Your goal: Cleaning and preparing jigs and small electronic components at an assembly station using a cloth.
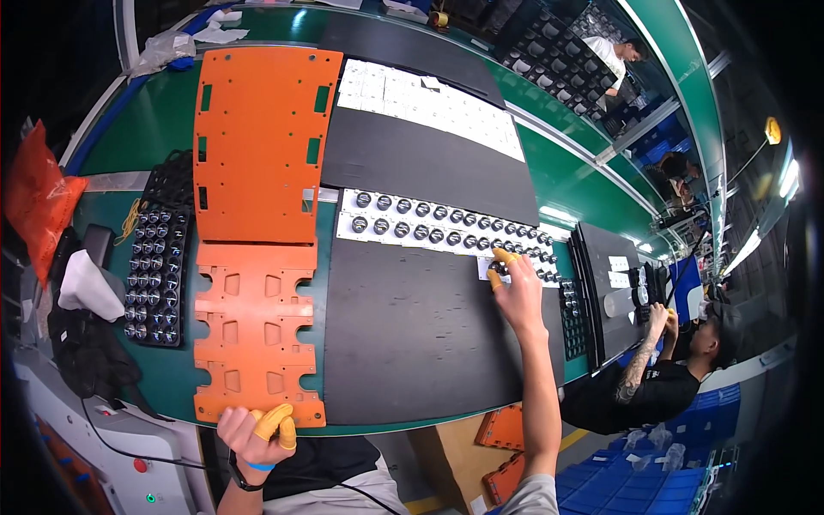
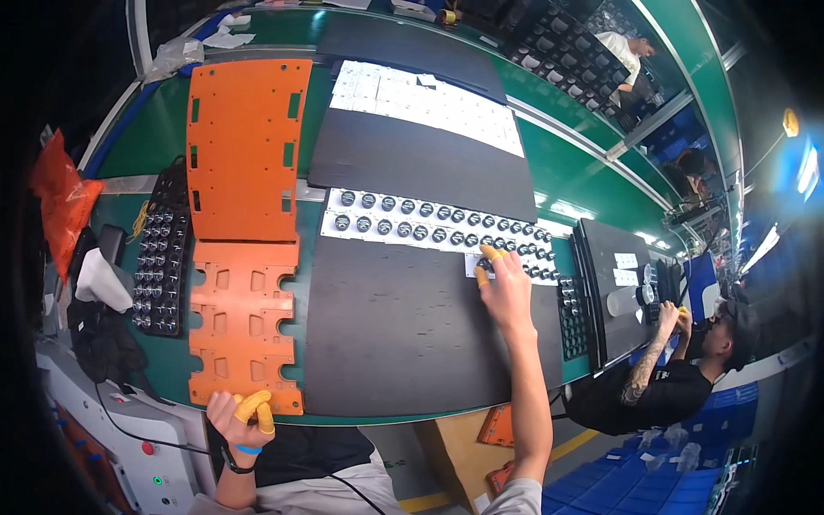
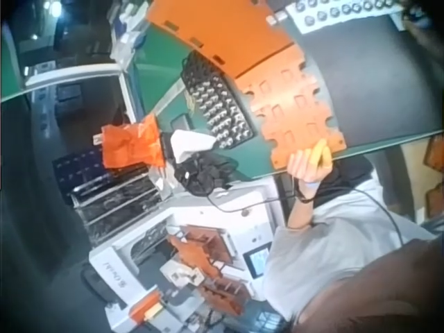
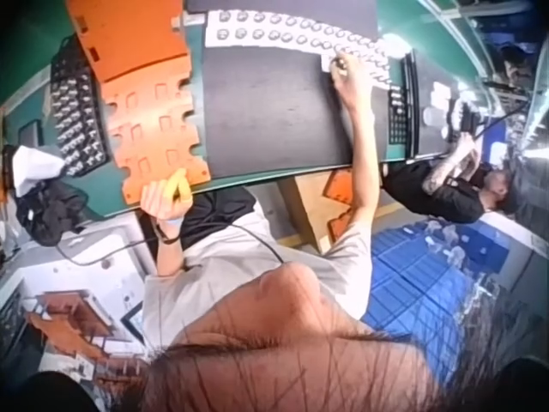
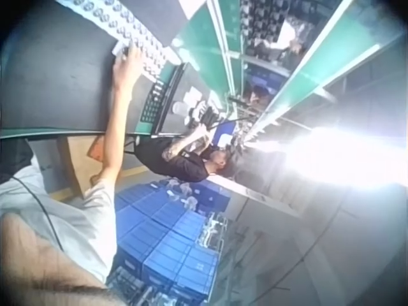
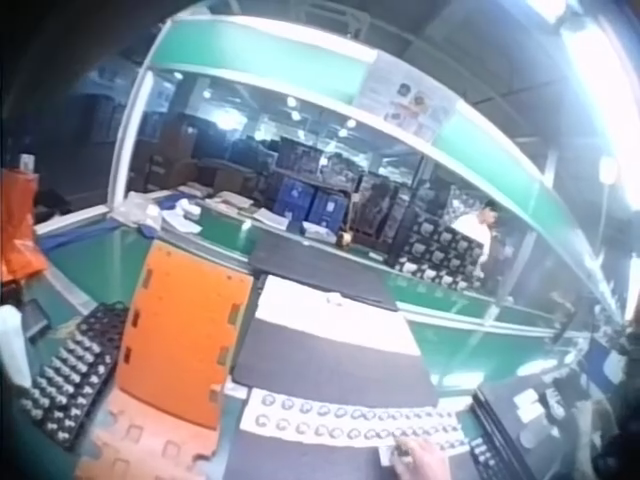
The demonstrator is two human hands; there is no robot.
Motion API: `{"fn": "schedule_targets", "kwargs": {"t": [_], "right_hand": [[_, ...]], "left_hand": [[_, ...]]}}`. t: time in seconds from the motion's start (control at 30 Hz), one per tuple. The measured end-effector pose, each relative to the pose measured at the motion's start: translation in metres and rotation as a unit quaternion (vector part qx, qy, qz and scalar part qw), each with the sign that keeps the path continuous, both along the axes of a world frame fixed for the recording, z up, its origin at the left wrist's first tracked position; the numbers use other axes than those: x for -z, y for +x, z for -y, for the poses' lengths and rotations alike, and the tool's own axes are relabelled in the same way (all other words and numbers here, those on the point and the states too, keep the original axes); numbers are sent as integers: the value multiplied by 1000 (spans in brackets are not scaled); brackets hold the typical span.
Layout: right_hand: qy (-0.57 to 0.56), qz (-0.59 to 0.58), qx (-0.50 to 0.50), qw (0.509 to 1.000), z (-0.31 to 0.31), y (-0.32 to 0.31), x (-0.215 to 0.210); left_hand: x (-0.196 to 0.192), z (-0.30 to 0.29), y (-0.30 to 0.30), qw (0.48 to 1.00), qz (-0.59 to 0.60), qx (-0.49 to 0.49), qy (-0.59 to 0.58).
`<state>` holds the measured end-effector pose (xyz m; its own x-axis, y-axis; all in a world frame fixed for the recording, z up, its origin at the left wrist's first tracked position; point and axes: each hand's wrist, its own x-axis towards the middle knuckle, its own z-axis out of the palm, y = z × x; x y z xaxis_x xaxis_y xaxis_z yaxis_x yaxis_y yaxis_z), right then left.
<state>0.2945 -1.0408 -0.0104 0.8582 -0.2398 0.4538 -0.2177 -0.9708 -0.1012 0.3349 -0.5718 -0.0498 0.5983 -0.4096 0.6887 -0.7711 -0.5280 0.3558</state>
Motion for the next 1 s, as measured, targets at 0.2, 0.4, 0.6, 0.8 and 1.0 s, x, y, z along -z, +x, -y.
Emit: {"fn": "schedule_targets", "kwargs": {"t": [0.2,0.4,0.6,0.8,1.0], "right_hand": [[14,-5,3,1000,2,3,1],[54,43,-17,997,-7,23,-9],[39,80,-111,990,-19,133,-22],[16,-39,119,992,46,283,13],[107,-17,67,992,26,370,23]], "left_hand": [[4,0,4,1000,18,-14,-19],[-1,0,1,1000,-14,-3,-1],[1,-7,6,1000,-12,0,14],[-8,-2,6,1000,-26,4,13],[-24,2,17,999,3,39,3]]}}
